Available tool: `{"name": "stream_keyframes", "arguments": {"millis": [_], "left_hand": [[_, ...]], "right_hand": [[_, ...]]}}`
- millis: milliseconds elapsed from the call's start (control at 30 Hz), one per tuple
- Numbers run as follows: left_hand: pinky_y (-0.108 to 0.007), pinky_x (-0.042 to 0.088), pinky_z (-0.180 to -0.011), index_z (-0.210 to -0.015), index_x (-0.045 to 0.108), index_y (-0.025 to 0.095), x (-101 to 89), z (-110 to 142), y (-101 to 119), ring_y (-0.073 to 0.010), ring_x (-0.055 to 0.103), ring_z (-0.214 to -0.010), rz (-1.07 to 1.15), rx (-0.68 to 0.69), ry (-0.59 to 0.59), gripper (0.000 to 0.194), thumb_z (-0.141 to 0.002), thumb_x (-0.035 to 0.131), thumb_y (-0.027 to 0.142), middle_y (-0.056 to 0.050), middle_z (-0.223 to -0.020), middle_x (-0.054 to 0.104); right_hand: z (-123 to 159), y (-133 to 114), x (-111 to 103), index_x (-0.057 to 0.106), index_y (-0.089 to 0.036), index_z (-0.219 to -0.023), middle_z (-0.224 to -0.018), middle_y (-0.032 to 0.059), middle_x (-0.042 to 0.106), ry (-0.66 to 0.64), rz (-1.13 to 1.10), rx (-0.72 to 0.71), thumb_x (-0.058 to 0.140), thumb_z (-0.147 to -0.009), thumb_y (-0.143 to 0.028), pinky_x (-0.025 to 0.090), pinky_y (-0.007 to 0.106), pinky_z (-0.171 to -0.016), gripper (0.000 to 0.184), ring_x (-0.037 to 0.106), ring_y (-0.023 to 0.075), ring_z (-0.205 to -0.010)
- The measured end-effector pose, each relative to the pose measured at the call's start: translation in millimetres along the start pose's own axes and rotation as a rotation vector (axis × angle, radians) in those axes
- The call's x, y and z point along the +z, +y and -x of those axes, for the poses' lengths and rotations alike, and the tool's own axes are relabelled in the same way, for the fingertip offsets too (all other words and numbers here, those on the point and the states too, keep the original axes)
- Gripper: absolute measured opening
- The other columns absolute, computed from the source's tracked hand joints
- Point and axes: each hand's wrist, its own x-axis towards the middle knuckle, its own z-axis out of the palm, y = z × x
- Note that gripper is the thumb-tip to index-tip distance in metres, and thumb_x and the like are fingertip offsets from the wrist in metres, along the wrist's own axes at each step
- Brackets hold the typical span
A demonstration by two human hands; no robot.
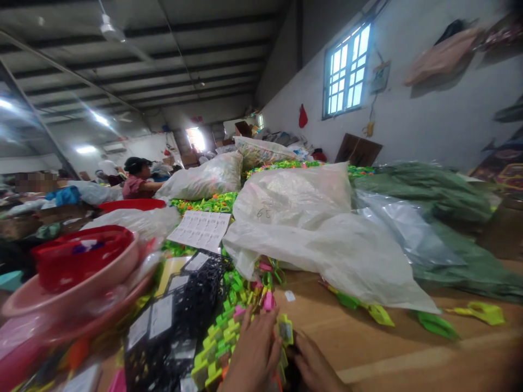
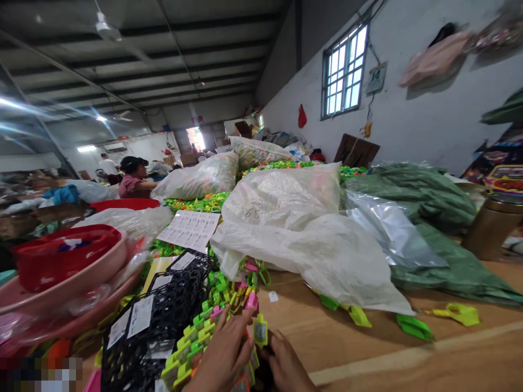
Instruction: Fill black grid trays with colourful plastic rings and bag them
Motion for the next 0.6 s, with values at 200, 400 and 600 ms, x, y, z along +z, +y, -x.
{"name": "stream_keyframes", "arguments": {"millis": [200, 400, 600], "left_hand": [[-0.059, 0.030, -0.126, -0.154, 0.036, 0.018, -5.2, -0.5, 3.1, -0.0232, 0.055, -0.138, -0.032, 0.001, -0.043, 0.059, -0.096, 0.048, 0.018, -0.011, -0.146, 0.061], [-0.059, 0.024, -0.128, -0.155, 0.035, 0.019, -12.4, -2.0, 9.7, -0.0216, 0.055, -0.138, 0.000, -0.017, -0.061, 0.056, -0.099, 0.043, 0.019, -0.010, -0.143, 0.063], [-0.056, 0.017, -0.129, -0.157, 0.031, 0.018, -14.5, -2.6, 10.4, -0.0212, 0.054, -0.138, 0.053, -0.020, -0.076, 0.055, -0.103, 0.040, 0.028, -0.011, -0.140, 0.064]], "right_hand": [[0.1, -24.0, 1.8, 0.075, -0.019, -0.110, -0.111, 0.0147, 0.074, -0.021, -0.089, 0.057, 0.055, -0.086, -0.050, 0.049, 0.047, -0.105, 0.043, 0.066, 0.0347, -0.113], [-6.3, -28.9, -0.2, 0.073, -0.019, -0.113, -0.111, 0.0131, 0.074, -0.016, -0.085, 0.020, 0.053, -0.088, -0.047, 0.049, 0.046, -0.105, 0.041, 0.065, 0.0330, -0.112], [-5.0, -18.6, -21.5, 0.069, -0.014, -0.113, -0.105, 0.0104, 0.073, 0.095, -0.070, 0.113, 0.056, -0.092, -0.043, 0.054, 0.042, -0.092, 0.038, 0.065, 0.0261, -0.096]]}}
